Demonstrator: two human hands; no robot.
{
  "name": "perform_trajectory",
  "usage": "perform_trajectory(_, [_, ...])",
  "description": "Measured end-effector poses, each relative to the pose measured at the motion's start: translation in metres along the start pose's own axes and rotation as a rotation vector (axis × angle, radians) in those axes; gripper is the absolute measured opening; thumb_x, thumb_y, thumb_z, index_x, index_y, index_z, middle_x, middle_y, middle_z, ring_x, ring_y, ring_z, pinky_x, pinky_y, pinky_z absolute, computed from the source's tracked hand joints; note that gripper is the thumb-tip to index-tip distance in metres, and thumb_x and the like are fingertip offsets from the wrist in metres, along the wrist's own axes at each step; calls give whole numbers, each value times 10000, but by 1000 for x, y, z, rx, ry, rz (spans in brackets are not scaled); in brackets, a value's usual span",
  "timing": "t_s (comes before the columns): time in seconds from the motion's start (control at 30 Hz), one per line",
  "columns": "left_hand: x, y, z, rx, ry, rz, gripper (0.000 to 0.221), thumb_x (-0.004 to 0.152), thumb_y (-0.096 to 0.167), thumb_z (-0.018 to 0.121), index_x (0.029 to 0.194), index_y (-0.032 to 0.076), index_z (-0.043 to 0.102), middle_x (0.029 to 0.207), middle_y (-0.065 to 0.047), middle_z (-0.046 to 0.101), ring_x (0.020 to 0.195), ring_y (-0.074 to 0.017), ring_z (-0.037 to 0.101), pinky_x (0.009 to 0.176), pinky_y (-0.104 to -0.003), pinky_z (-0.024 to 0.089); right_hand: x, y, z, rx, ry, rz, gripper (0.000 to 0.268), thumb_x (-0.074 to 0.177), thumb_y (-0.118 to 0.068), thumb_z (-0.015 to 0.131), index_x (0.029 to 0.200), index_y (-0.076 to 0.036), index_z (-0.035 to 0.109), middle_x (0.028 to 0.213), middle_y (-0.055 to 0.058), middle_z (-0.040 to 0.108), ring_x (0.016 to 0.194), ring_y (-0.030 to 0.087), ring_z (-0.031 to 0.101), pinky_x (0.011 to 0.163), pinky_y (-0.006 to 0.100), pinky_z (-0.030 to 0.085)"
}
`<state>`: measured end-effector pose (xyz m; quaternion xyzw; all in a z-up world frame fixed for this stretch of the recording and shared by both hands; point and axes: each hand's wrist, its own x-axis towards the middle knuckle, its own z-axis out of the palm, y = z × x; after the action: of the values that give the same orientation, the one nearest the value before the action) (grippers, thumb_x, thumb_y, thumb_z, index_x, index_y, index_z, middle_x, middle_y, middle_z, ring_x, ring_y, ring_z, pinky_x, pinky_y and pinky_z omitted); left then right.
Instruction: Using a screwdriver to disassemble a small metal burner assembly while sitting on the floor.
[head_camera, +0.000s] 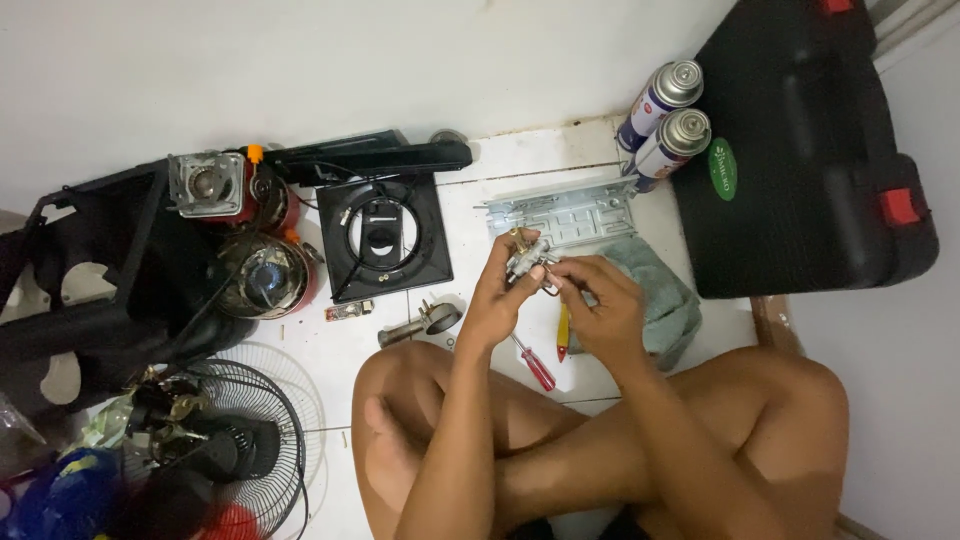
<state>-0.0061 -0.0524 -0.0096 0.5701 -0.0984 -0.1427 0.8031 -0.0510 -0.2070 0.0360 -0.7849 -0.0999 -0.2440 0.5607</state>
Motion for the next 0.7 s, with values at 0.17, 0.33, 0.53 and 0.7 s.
perform_trajectory(0.17, [2,-7,-4,-39,-26,35,473,990,156,579,1429,16,471,1265,-176,515,1116,-295,591,942,-447,522,-2,5,1,-128,-11,-107,153,951,22,710,1067,-38,789,958,136,736,723,251,717,627,368,589])
perform_trajectory(0.33, [-2,1,1,-69,-41,26,643,875,249,498,1471,11,454,1342,-217,475,1268,-333,463,1080,-466,438,-4,4,1,-179,-23,-161,166,951,38,698,1077,-29,783,971,154,735,772,293,731,649,378,604])
perform_trajectory(0.53, [1,-12,-5,-88,-74,10,805,729,178,509,1515,35,410,1300,-168,477,1177,-300,499,989,-399,502,-1,-1,2,-196,20,-184,162,954,43,707,1081,-20,785,947,140,736,732,240,713,624,338,600])
perform_trajectory(0.7, [1,-7,-6,38,-81,43,803,715,181,508,1500,30,435,1312,-198,498,1273,-343,455,1100,-454,406,-2,4,1,-224,12,-219,177,914,60,737,1057,-25,797,917,130,750,698,252,712,577,338,578])
